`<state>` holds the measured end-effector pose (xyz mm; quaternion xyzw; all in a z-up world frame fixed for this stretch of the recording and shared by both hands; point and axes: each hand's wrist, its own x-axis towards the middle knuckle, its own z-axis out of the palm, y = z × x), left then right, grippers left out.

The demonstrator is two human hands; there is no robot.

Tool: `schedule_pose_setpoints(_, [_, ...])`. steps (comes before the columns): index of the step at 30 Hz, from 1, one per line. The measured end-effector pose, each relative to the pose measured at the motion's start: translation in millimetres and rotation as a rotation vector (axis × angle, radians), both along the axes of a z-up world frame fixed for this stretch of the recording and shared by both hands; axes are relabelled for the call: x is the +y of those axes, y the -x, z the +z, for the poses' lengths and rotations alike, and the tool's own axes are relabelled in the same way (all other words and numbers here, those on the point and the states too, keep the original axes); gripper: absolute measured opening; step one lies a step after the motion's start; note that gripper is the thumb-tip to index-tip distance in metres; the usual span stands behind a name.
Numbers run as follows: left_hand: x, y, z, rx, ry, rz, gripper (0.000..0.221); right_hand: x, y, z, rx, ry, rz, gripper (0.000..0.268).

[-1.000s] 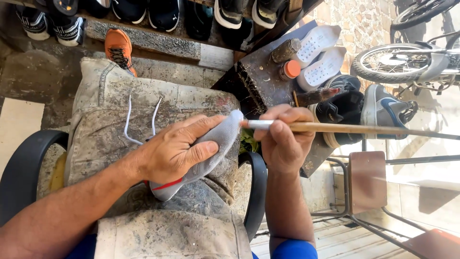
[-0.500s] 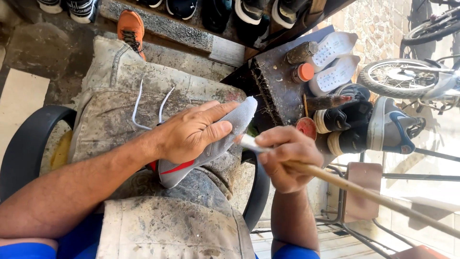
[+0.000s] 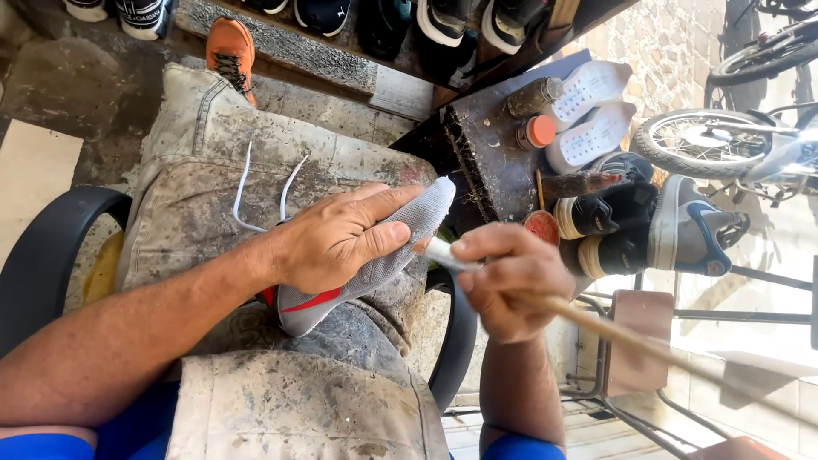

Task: Applying a red coating or adhesive to the sole of a shoe using a brush at a repair bench.

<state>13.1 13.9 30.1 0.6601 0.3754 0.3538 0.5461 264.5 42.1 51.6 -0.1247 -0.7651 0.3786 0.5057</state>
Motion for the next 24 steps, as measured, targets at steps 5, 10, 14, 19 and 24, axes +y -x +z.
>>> schedule_pose_setpoints(5, [-5.4,4.4,13.7,0.007,-0.023,-0.063,0.061,25.0,-13.4,3.3,0.071,0.052,-0.080,0.020])
schedule_pose_setpoints(10, [-15.9,4.0,15.8,-0.006,-0.114,-0.099,0.058,27.2,-8.1,8.0,0.165,0.216,-0.049,0.020])
schedule_pose_setpoints(14, [-18.4,2.9,16.7,-0.019,-0.267,-0.136,0.052,15.3,-2.0,31.3,0.183,0.321,0.051,0.018])
schedule_pose_setpoints(19, [-21.5,1.9,12.3,-0.015,-0.296,-0.158,0.053,13.5,-4.3,43.1,0.125,0.398,0.055,0.020])
schedule_pose_setpoints(24, [-21.7,2.2,10.2,-0.052,-0.301,-0.159,0.052,12.1,-3.3,48.8,0.059,0.491,0.052,0.024])
